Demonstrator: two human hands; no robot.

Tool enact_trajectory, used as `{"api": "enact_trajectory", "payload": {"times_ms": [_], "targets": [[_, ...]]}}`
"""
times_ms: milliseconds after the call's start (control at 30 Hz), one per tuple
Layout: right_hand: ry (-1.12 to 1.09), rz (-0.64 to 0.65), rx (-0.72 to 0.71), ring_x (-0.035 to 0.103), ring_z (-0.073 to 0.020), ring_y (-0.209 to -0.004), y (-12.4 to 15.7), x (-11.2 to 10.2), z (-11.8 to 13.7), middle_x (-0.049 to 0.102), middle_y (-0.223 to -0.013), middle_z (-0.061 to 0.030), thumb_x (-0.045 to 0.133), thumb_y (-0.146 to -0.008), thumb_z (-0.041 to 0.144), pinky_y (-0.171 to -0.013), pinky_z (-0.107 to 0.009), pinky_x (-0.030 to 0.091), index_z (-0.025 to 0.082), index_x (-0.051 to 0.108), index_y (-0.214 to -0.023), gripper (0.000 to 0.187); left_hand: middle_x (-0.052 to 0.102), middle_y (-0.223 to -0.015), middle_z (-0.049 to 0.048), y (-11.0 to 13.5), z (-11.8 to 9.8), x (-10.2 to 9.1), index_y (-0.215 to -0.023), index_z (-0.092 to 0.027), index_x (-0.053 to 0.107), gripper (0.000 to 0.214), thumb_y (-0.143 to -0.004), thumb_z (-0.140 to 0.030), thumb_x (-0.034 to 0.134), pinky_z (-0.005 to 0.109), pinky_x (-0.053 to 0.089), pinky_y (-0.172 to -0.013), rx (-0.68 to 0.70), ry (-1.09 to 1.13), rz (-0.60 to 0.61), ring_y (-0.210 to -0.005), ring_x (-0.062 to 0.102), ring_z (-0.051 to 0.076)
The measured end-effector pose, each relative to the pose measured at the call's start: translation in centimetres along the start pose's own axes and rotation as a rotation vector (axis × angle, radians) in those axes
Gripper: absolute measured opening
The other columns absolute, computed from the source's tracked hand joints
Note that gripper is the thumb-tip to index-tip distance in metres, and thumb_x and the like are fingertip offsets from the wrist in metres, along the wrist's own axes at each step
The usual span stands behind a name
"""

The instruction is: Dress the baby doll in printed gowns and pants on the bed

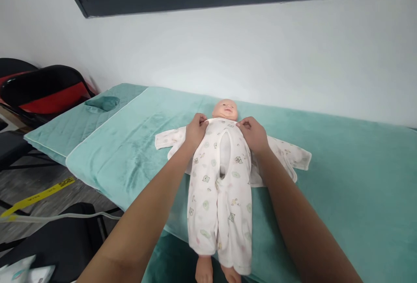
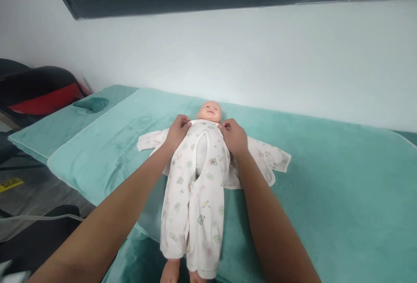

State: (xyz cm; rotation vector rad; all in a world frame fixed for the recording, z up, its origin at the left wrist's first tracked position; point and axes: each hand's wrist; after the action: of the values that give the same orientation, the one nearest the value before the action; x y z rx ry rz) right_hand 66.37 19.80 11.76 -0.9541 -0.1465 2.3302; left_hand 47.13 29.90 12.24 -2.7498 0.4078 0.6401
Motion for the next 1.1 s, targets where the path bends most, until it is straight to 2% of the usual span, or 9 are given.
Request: {"api": "enact_trajectory", "payload": {"times_ms": [133, 233, 300, 367, 500, 633, 800, 933, 1100], "targets": [[-0.121, -0.055, -0.182, 0.062, -0.0235, -0.1, 1.4, -0.2, -0.4, 0.069, -0.104, -0.0071, 0.047, -0.085, 0.028, -0.09, -0.039, 0.045, 0.023, 0.059, -0.096, 0.017, 0.064, -0.121, 0.0058, 2.6, 0.7, -0.7, -0.109, -0.023, 0.057, 0.029, -0.085, -0.011, 0.047, 0.031, 0.042, -0.099, 0.139, 0.046, 0.006, -0.113, 0.057, 0.017], [-0.07, -0.129, -0.284, 0.059, -0.0255, -0.107, 2.7, -0.7, -0.5, 0.066, -0.107, -0.0097, 0.05, -0.083, 0.024, -0.095, -0.042, 0.044, 0.023, 0.06, -0.093, 0.015, 0.059, -0.127, 0.0079, 5.2, 1.5, -1.6, -0.104, -0.023, 0.062, 0.029, -0.083, -0.009, 0.049, 0.038, 0.036, -0.109, 0.239, -0.126, -0.107, -0.123, 0.049, 0.021], [-0.043, -0.173, -0.258, 0.06, -0.0252, -0.1, 3.7, -1.1, -0.4, 0.065, -0.104, -0.01, 0.053, -0.082, 0.026, -0.091, -0.042, 0.046, 0.023, 0.061, -0.091, 0.013, 0.06, -0.122, 0.0087, 6.9, 1.9, -2.0, -0.098, -0.023, 0.064, 0.023, -0.083, -0.011, 0.051, 0.041, 0.036, -0.107, 0.253, -0.22, -0.185, -0.121, 0.049, 0.023], [-0.038, -0.173, -0.134, 0.061, -0.0237, -0.087, 4.8, -1.5, -0.5, 0.066, -0.095, -0.0085, 0.055, -0.081, 0.029, -0.084, -0.04, 0.047, 0.023, 0.062, -0.089, 0.013, 0.064, -0.11, 0.0088, 8.2, 2.1, -2.3, -0.094, -0.022, 0.065, 0.019, -0.082, -0.013, 0.052, 0.04, 0.042, -0.099, 0.213, -0.247, -0.187, -0.109, 0.054, 0.023], [-0.079, 0.006, 0.1, 0.063, -0.0241, -0.081, 6.3, -1.9, -1.0, 0.07, -0.08, -0.0048, 0.055, -0.079, 0.032, -0.078, -0.038, 0.046, 0.024, 0.066, -0.081, 0.014, 0.069, -0.093, 0.0063, 9.5, 1.4, -2.7, -0.092, -0.019, 0.067, 0.023, -0.077, -0.012, 0.052, 0.036, 0.047, -0.085, 0.051, -0.141, -0.028, -0.087, 0.061, 0.021], [-0.161, 0.147, 0.096, 0.065, -0.0241, -0.082, 6.6, -2.3, -1.4, 0.074, -0.081, -0.0031, 0.055, -0.074, 0.027, -0.074, -0.035, 0.048, 0.023, 0.071, -0.082, 0.018, 0.072, -0.088, 0.0059, 9.2, 0.0, -3.0, -0.09, -0.016, 0.069, 0.024, -0.072, -0.012, 0.054, 0.034, 0.048, -0.082, -0.115, 0.082, 0.061, -0.085, 0.064, 0.021], [-0.555, 0.322, 0.215, 0.066, -0.0223, -0.086, 6.7, -3.4, -0.8, 0.075, -0.093, -0.0026, 0.06, -0.074, 0.027, -0.078, -0.034, 0.051, 0.021, 0.073, -0.096, 0.027, 0.073, -0.082, 0.0045, 9.3, -1.3, -3.0, -0.092, -0.017, 0.07, 0.024, -0.07, -0.017, 0.06, 0.033, 0.051, -0.074, -0.355, 0.465, 0.116, -0.074, 0.064, 0.02], [-0.677, 0.369, 0.304, 0.065, -0.0208, -0.079, 6.9, -3.8, -0.2, 0.074, -0.089, -0.0024, 0.067, -0.072, 0.03, -0.073, -0.033, 0.052, 0.02, 0.073, -0.096, 0.027, 0.074, -0.085, 0.005, 9.7, -1.7, -2.7, -0.094, -0.017, 0.07, 0.028, -0.068, -0.026, 0.068, 0.034, 0.052, -0.076, -0.394, 0.706, 0.19, -0.078, 0.066, 0.021], [-0.751, 0.362, 0.363, 0.063, -0.0201, -0.073, 7.0, -3.3, -0.2, 0.072, -0.081, -0.0021, 0.069, -0.067, 0.028, -0.065, -0.032, 0.05, 0.02, 0.071, -0.09, 0.024, 0.073, -0.085, 0.005, 9.6, -1.4, -2.2, -0.096, -0.016, 0.068, 0.037, -0.065, -0.036, 0.074, 0.033, 0.053, -0.074, -0.428, 0.82, 0.167, -0.078, 0.066, 0.02]]}}
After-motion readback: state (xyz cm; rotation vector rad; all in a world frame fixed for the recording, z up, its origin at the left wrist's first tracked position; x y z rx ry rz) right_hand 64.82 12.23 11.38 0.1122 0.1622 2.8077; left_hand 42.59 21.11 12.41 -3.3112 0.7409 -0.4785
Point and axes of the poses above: each hand's wrist, its own y-axis away from the middle knuckle, its own x-axis out of the palm, z = x × y
